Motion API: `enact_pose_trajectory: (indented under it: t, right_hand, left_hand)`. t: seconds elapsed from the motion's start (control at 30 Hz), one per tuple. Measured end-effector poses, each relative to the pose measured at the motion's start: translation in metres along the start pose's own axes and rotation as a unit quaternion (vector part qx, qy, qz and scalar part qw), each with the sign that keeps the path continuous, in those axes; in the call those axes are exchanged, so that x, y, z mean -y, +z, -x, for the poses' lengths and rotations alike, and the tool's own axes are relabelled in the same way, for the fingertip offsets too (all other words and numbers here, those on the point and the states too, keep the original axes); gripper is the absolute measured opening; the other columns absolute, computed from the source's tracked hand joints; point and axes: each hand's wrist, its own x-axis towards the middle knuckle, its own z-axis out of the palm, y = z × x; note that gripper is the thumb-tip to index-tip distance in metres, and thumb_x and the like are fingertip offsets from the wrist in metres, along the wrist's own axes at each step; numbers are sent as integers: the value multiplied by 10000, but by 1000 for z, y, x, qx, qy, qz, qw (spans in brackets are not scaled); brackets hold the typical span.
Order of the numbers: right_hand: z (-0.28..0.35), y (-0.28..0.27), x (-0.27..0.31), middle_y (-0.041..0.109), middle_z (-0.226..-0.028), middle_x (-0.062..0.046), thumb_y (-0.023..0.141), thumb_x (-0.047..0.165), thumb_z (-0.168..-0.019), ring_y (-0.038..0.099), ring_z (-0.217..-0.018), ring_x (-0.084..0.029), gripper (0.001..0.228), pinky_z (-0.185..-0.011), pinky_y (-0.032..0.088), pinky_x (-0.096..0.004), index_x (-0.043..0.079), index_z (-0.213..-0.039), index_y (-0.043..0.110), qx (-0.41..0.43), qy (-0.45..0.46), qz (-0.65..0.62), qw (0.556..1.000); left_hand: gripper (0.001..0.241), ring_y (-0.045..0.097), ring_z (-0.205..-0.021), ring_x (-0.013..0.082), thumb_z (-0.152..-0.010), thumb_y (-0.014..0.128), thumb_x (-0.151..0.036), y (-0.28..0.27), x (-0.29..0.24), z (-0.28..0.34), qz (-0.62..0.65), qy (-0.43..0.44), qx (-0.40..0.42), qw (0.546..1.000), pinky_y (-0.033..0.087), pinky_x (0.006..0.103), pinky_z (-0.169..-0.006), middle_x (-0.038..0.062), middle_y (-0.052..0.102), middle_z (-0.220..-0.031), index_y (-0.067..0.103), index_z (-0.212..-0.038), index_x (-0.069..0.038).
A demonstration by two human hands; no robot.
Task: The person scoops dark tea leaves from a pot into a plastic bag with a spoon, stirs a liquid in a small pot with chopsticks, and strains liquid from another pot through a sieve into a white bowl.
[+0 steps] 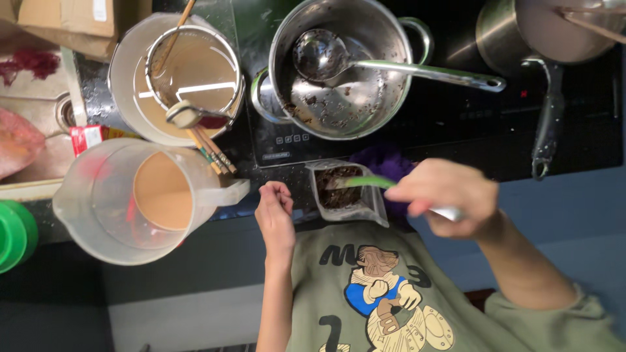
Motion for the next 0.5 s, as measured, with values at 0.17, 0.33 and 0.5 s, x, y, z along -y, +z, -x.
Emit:
enact_pose_trajectory:
  t: [0.17, 0.33, 0.5]
  right_hand:
    - [17, -9, -14, 707, -845, -111, 498, 180, -1152, 625, -656, -102, 309, -594, 487, -179, -32, -1054, 701, -201, 293, -76, 932]
    - [-2, 11, -87, 708, -878, -118, 529, 143, -1143, 609, -681, -94, 279, -634, 488, -215, -68, -1086, 703, -251, 351, -140, 891]
    - [-43, 48, -144, 732, -1085, -128, 532, 97, -1110, 724, -870, -145, 236, -721, 587, -266, -49, -1194, 697, -115, 273, 10, 955]
  left_hand:
    - [717, 359, -611, 49, -1075, 108, -606, 1, 6, -13, 48, 16, 31, 998, 252, 228, -547, -49, 411, -675, 545, -917, -60]
    - [675, 352, -587, 45, -1081, 127, -583, 12, -3, -38, 31, 8, 20, 999, 248, 224, -528, -51, 425, -657, 531, -941, -61]
    - [523, 339, -563, 47, -1116, 221, -445, 27, -17, -59, 49, 21, 4, 999, 241, 230, -516, -44, 420, -616, 537, -972, -54]
